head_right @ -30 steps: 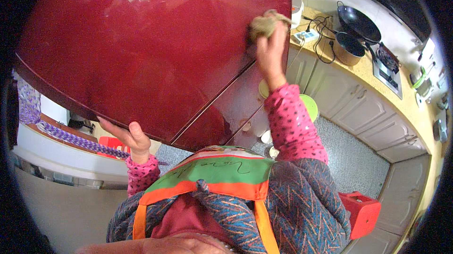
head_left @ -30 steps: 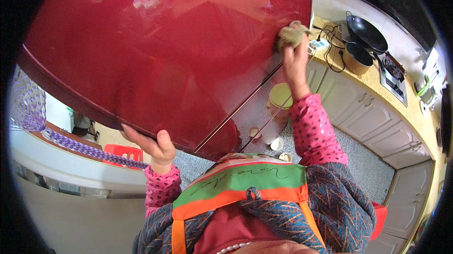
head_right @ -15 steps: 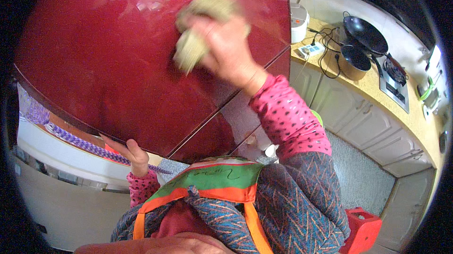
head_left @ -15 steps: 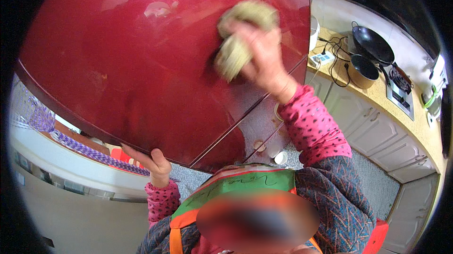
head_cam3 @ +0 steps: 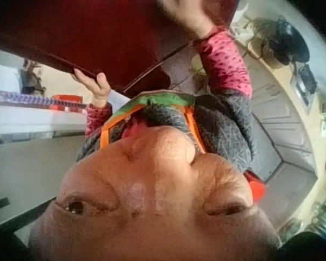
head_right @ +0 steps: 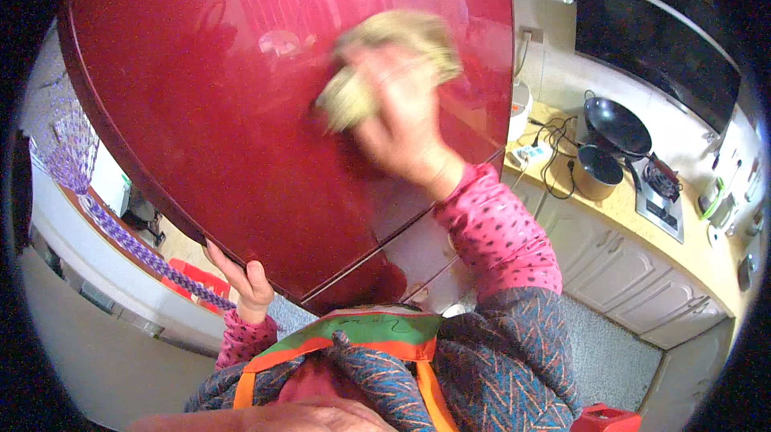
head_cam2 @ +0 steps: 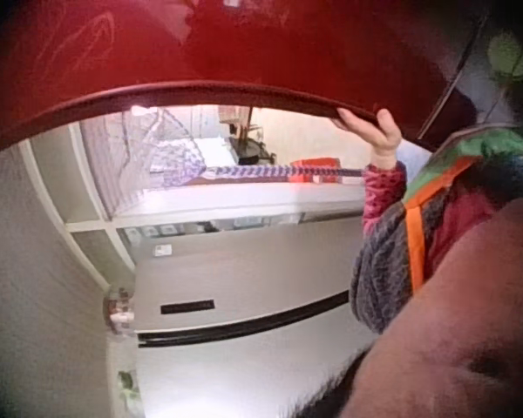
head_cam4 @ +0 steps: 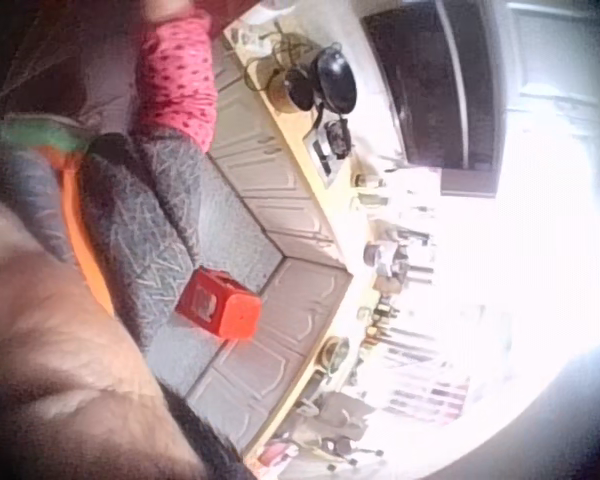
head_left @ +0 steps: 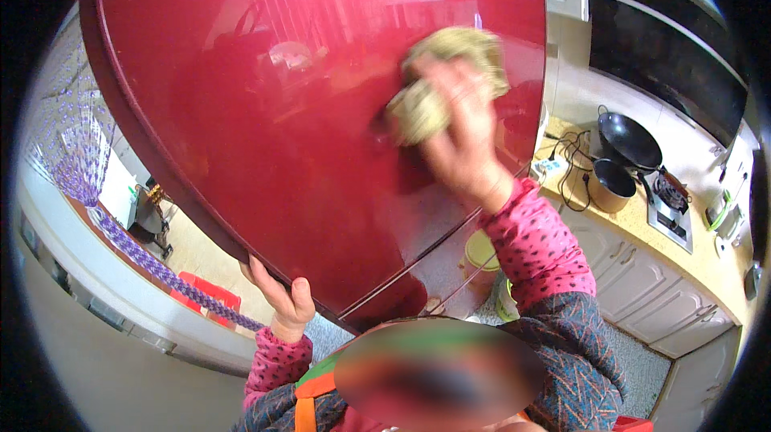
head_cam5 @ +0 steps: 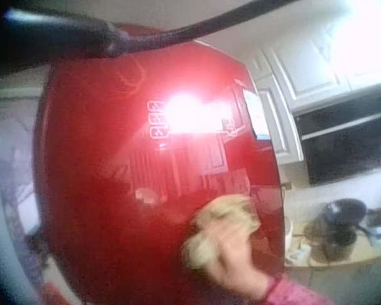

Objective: The person wipes a white cabinet door with a cloth, then walks to the kitchen sink to wet and wring the cloth. They proceed to wipe the exterior of a stainless steel refrigerator and a red cabinet door with the damp cloth.

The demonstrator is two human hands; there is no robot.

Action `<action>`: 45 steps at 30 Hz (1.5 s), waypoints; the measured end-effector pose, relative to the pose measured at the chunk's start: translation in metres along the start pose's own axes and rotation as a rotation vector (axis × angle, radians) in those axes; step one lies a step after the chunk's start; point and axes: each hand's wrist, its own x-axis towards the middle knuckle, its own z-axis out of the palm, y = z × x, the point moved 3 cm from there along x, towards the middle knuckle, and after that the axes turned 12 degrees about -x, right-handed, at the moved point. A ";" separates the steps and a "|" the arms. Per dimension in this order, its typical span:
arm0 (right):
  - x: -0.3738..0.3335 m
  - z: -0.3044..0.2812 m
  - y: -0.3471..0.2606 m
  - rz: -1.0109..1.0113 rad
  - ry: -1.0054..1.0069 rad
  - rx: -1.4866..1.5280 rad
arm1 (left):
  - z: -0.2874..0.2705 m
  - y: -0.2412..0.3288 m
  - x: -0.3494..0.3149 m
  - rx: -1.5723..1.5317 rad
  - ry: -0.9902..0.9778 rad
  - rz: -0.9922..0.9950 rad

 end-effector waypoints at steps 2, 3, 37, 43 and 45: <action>0.002 -0.003 -0.045 -0.226 -0.215 0.094 | 0.004 0.002 0.003 0.026 -0.018 0.013; 0.005 -0.002 -0.062 -0.375 -0.202 0.127 | 0.001 0.003 0.003 0.057 -0.028 0.013; 0.256 0.053 0.142 -0.093 -0.203 -0.663 | 0.009 0.030 0.036 -0.302 0.048 0.172; 0.197 0.038 0.007 -0.439 -0.037 -0.481 | -0.002 0.026 0.037 -0.340 0.063 0.181; 0.150 0.025 -0.033 -0.512 -0.011 -0.379 | 0.000 0.030 0.036 -0.332 0.044 0.185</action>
